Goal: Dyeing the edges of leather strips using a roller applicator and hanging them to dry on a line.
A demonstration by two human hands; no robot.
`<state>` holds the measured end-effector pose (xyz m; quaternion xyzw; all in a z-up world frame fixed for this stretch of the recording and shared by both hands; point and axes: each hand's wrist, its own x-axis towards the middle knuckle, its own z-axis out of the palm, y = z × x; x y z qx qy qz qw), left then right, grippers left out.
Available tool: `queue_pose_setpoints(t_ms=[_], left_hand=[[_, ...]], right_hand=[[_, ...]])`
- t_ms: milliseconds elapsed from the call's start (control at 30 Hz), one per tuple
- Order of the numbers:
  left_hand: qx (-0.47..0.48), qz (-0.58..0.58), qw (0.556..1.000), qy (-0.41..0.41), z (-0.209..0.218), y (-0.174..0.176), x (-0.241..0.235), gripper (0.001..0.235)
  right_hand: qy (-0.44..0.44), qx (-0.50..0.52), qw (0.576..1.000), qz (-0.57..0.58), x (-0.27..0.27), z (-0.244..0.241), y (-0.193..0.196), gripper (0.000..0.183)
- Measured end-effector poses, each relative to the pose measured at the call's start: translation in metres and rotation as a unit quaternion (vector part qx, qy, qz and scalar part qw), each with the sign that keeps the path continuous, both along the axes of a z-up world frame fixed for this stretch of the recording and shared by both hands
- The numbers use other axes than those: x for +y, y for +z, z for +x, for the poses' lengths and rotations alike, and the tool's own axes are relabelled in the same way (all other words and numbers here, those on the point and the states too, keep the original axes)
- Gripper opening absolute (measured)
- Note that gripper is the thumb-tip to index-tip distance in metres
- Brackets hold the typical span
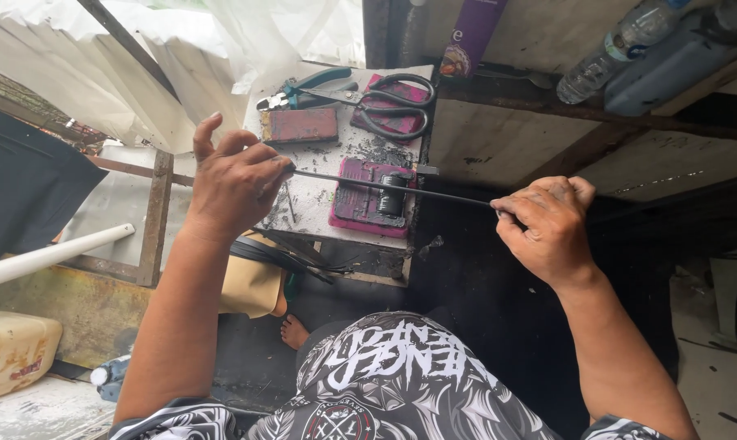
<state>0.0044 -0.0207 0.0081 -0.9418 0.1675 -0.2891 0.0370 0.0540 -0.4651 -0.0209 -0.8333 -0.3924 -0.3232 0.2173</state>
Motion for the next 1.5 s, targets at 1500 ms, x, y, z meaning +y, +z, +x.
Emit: queue_pose_setpoints(t_ms=[1500], left_hand=[[0.099,-0.037,0.991,-0.078,0.01,0.041,0.0,0.007]], right_hand=[[-0.046,0.045,0.998,-0.012,-0.049,-0.014,0.053,0.017]])
